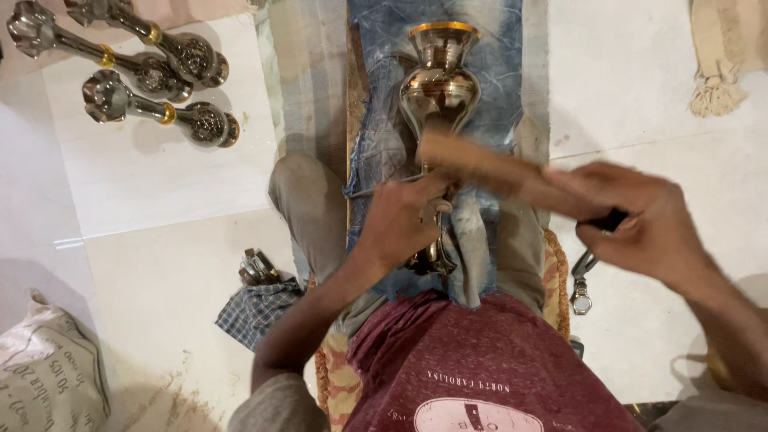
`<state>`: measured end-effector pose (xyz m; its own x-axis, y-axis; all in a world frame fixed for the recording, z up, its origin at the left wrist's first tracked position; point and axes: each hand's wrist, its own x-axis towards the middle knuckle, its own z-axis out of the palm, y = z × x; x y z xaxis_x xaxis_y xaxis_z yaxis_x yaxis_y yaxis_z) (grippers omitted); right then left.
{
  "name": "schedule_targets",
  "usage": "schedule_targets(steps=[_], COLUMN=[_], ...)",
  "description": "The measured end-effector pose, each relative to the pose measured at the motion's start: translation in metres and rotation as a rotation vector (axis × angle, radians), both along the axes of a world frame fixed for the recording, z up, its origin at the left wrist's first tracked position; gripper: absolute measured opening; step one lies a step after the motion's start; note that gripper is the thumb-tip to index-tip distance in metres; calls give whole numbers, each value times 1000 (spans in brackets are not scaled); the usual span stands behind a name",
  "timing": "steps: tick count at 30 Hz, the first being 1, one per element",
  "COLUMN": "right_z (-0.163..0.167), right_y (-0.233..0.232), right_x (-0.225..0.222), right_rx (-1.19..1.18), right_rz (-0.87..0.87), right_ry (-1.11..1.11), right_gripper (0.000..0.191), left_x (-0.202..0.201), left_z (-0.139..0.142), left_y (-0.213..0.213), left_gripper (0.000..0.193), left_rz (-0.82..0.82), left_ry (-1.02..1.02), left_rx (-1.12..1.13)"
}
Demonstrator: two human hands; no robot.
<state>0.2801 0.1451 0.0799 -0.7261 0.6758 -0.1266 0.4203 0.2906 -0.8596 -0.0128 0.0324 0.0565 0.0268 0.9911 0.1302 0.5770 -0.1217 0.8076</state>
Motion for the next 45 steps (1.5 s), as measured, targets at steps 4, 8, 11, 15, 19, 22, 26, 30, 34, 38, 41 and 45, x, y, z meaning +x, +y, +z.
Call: schedule_targets(steps=[4, 8, 11, 15, 19, 22, 26, 30, 34, 38, 41, 45], right_z=[-57, -101, -116, -115, -104, -89, -64, -42, -16, 19, 39, 67], right_y=[-47, -104, -155, -186, -177, -144, -82, -47, -23, 8, 21, 31], right_x=[9, 20, 14, 9, 6, 12, 24, 6, -25, -40, -54, -84], right_rx=[-20, 126, 150, 140, 157, 102, 116, 280, 82, 157, 177, 420], right_rz=[-186, -377, -576, -665, -647, -599, -276, -196, -89, 75, 175, 373], right_ry=[410, 271, 209, 123, 186, 236, 160, 111, 219, -165, -167, -525], right_gripper=[81, 78, 56, 55, 71, 67, 77, 85, 83, 81, 82, 86], left_x=[-8, -16, -16, -12, -21, -24, -20, -15, -18, -12, 1, 19], left_z=[4, 1, -6, -18, -24, -23, -17, -10, -9, -19, -27, -31], left_y=[20, 39, 52, 60, 56, 44, 20, 13, 6, -14, -24, -34], left_gripper=[50, 51, 50, 34, 45, 45, 49, 50, 45, 29, 22, 20], left_rz=[-211, -464, -583, -719, -690, -589, -356, -189, -144, 17, 232, 458], left_ry=[140, 111, 154, 177, 137, 105, 6, 107, -6, -229, -283, -299], left_rx=[-119, 8, -147, 98, 217, 94, 81, -133, 30, 53, 15, 185])
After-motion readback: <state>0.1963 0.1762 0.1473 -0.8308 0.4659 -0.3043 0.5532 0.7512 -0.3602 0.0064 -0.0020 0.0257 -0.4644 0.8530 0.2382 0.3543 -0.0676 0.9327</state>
